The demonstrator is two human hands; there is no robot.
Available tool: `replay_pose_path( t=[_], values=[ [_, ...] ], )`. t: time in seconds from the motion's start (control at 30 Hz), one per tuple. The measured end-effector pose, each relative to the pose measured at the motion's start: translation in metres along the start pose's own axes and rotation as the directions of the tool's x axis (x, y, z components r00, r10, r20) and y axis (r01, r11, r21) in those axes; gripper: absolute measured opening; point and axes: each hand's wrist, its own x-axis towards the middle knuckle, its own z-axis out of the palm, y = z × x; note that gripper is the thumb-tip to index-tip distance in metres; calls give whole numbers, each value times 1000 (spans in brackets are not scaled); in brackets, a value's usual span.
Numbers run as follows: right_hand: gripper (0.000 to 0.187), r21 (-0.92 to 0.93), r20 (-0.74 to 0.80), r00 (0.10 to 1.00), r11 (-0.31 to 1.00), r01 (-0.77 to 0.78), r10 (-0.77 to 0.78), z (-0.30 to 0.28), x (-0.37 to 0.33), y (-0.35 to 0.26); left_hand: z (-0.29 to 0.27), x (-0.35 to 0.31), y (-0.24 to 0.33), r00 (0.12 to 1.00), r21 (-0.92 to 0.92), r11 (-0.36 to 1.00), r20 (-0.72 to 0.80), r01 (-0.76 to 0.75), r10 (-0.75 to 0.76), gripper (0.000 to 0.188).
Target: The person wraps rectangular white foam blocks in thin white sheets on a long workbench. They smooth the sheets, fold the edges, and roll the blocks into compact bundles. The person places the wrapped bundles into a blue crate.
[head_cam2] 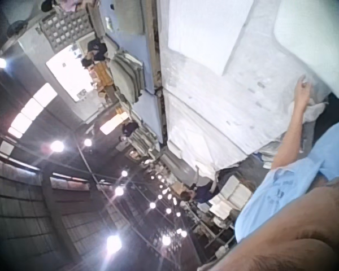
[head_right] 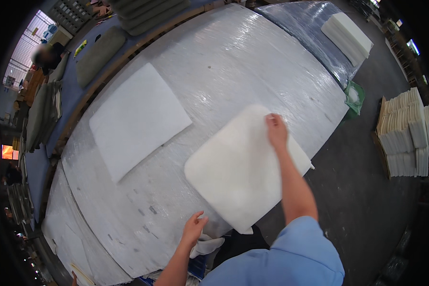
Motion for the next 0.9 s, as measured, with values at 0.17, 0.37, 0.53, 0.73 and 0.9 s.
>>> replay_pose_path(
  t=[0.17,0.37,0.53,0.73,0.9],
  values=[
    [71,-327,269,913,921,-213,306,-50,46,34,22,57,14,996,-149,985,30,82,-79,66],
    [87,-352,395,838,905,-240,376,-35,47,32,33,72,26,989,-304,944,104,128,-100,72],
    [90,-335,392,874,930,-153,286,-50,30,26,34,65,21,991,-372,921,109,118,-83,66],
    [76,-49,742,611,931,-361,276,-67,-60,-32,-20,-40,-26,995,-440,895,-89,-78,43,52],
    [67,187,851,523,955,-230,-40,-60,-146,-95,-72,-143,-86,949,-508,831,-309,-225,67,48]
  ],
)
